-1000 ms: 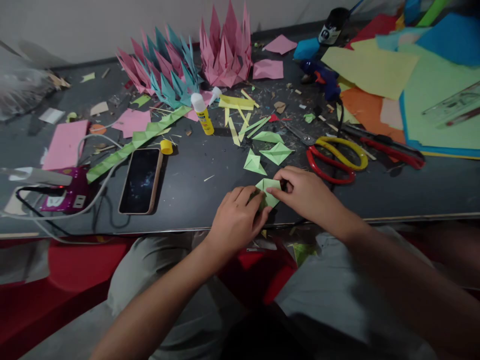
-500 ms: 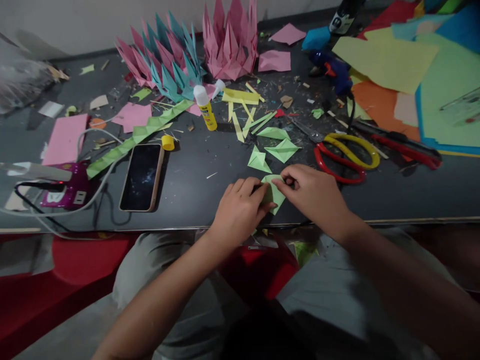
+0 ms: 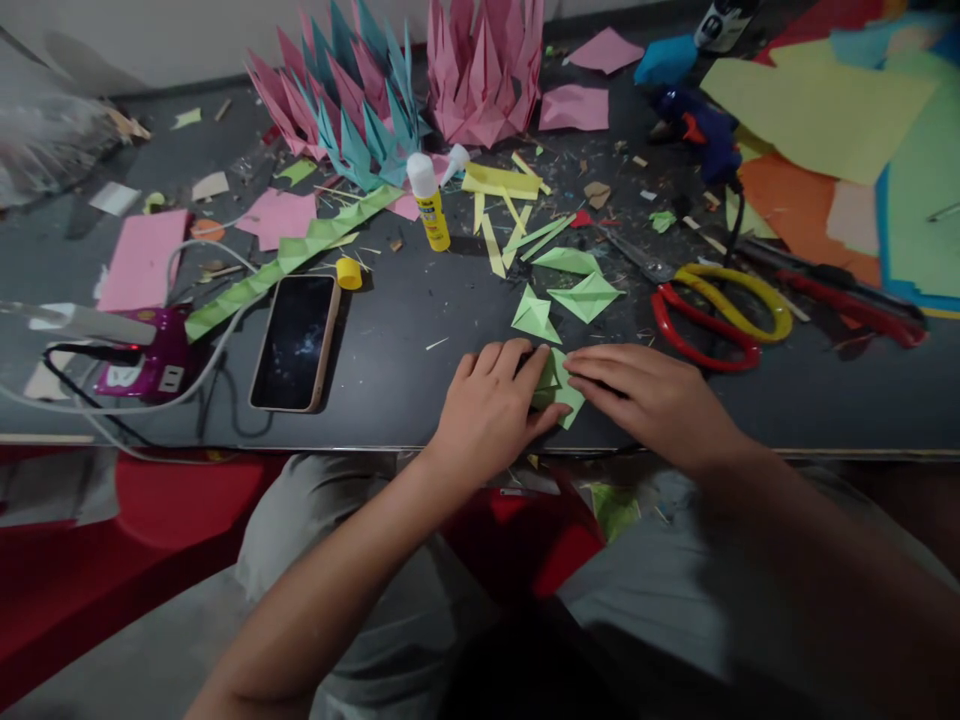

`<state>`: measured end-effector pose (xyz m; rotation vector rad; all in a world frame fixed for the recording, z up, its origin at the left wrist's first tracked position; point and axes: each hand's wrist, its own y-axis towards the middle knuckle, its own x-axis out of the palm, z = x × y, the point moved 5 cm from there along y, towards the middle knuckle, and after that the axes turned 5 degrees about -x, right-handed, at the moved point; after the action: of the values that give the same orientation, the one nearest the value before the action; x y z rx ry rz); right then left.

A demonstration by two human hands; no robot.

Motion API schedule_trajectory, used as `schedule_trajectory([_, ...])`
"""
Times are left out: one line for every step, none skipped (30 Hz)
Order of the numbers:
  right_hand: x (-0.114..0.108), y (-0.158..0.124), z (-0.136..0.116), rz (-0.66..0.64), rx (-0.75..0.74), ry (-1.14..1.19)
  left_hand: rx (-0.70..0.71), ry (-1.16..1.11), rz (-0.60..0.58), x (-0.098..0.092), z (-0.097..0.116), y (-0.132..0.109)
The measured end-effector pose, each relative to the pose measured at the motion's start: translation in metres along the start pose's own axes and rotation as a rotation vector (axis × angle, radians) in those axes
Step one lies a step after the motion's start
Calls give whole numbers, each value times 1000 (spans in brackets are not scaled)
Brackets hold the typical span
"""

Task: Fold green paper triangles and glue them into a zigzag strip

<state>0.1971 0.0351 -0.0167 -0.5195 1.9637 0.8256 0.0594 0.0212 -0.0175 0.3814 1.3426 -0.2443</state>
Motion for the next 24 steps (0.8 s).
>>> schedule_trajectory([0,1,0,8,-3,-2,3,8,0,0,0,0])
schedule_trajectory([0,1,0,14,-14,-4,6,19,-4,-1,1,0])
schedule_trajectory([0,2,-1,23,-29,-7,10,31,-7,-1,1,1])
schedule_trajectory([0,3,-1,31,-44,-11,14,44,-12,-1,2,1])
schedule_trajectory([-1,3,-2,36,-55,-17,18,59,-17,-2,3,1])
schedule_trajectory([-1,3,-2,39,-62,-22,21,74,-22,-2,3,1])
schedule_trajectory([-1,3,-3,40,-71,-28,24,87,-27,-2,4,1])
schedule_trajectory([-1,3,-4,35,-83,-35,26,96,-28,-3,4,1])
schedule_trajectory([-1,3,-4,28,-98,-42,26,99,-26,-3,4,1])
schedule_trajectory([-1,2,-5,18,-117,-50,23,99,-21,-2,4,1])
schedule_trajectory([-1,2,-6,9,-136,-58,19,97,-10,-2,4,0])
schedule_trajectory([-1,2,-6,4,-147,-65,14,95,4,-2,4,0])
schedule_trajectory([-1,2,-6,-1,-149,-67,7,93,22,-1,4,0])
schedule_trajectory([-1,2,-6,-2,-138,-64,2,91,44,0,4,0])
schedule_trajectory([0,3,-5,0,-117,-59,-1,86,67,0,4,-1])
schedule_trajectory([0,3,-4,6,-91,-53,1,77,95,0,4,-1])
schedule_trajectory([0,3,-3,17,-64,-48,5,64,124,0,5,-2])
schedule_trajectory([0,4,-3,29,-39,-49,14,49,153,0,5,-3])
schedule_trajectory([0,4,-2,41,-22,-53,26,35,178,-1,6,-3])
schedule_trajectory([0,4,-2,49,-16,-58,40,23,199,-1,7,-4])
schedule_trajectory([0,3,-2,51,-20,-61,53,15,215,-2,8,-5])
schedule_trajectory([1,3,-2,50,-29,-62,64,10,225,-2,8,-5])
schedule_trajectory([1,2,-2,48,-42,-62,72,8,232,-2,8,-5])
schedule_trajectory([1,2,-3,43,-61,-62,78,6,235,-3,9,-5])
